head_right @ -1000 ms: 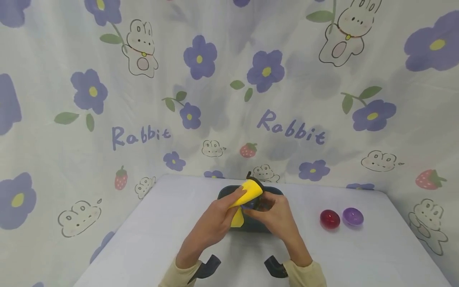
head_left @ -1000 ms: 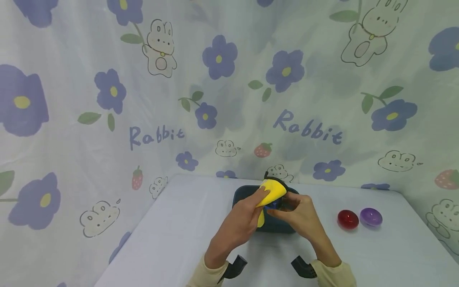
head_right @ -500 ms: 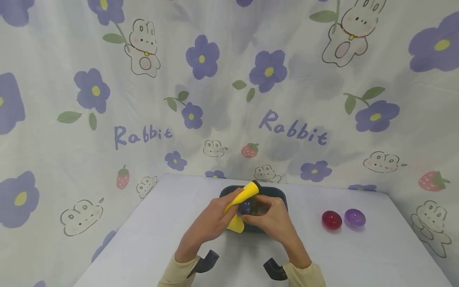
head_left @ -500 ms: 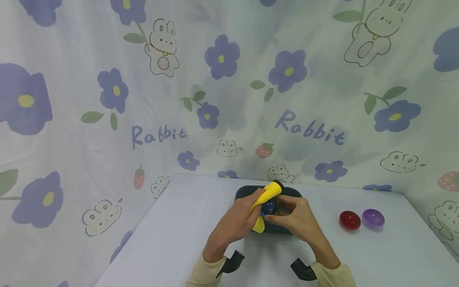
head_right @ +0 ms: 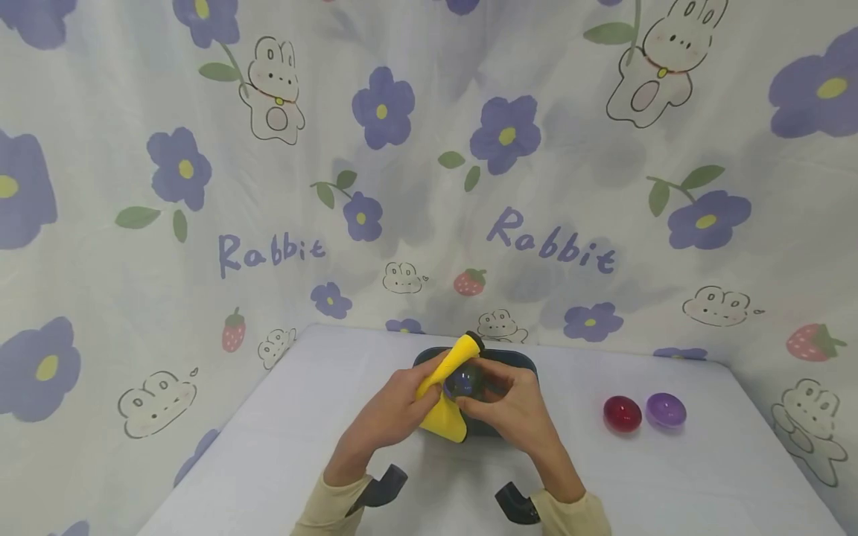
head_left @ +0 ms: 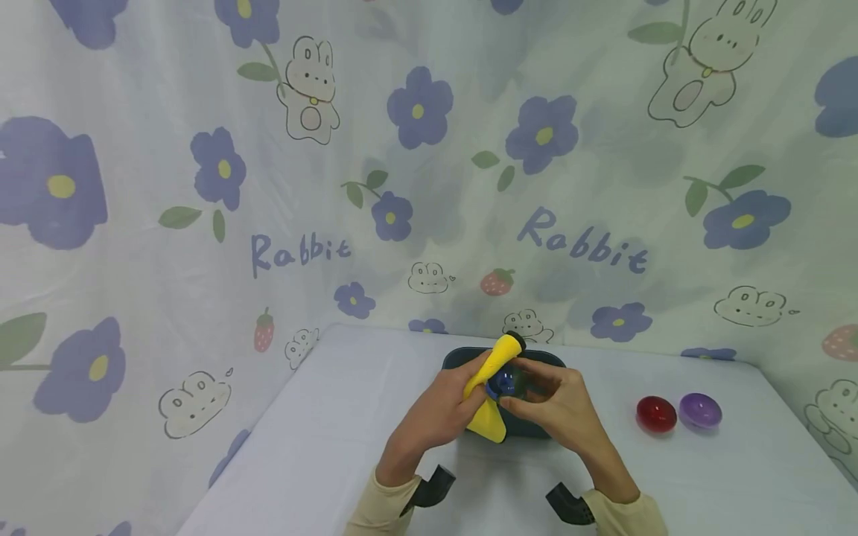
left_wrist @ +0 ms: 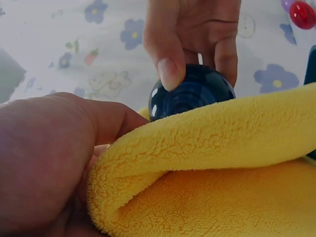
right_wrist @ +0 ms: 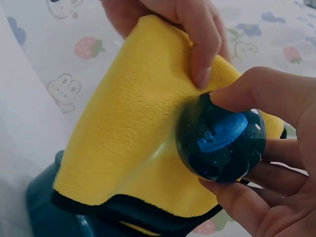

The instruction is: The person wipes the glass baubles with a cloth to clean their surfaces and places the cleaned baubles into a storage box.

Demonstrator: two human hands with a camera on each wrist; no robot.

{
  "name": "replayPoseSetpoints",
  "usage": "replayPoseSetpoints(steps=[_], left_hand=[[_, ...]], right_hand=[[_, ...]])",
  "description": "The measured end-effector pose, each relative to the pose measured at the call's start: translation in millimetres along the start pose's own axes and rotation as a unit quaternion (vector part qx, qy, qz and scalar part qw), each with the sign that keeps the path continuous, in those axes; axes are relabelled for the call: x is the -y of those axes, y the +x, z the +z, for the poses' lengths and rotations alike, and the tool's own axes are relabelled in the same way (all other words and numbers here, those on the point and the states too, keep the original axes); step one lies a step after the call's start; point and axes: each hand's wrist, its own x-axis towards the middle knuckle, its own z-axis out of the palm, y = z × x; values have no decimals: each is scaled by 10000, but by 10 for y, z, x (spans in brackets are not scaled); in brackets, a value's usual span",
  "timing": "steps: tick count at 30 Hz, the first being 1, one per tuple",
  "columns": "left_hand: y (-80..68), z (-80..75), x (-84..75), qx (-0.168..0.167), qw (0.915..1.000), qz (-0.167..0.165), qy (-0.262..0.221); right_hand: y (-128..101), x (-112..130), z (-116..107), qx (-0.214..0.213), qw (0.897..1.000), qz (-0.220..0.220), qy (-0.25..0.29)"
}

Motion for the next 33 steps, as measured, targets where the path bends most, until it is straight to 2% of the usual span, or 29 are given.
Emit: replayPoseSetpoints(steps=[8, 13, 19, 28, 33], left_hand=[[-7, -36, 5, 83, 9986, -396, -336], [-37, -74, -38, 43, 9986, -426, -295], [-52, -88, -57, -122, 9990, -329, -279], [-84, -62, -94, -452, 9977, -366, -361], [-75, -52, -96, -685, 9965, -287, -383]], right_hand=[[33, -19, 11, -234, 9985, -448, 217], [36, -44, 51, -468, 9971, -565, 180], [27, -61, 55, -559, 9958, -697, 185], [33, -91, 7, -393, 9978, -523, 117], [29, -71, 7, -84, 9996, -253, 109]])
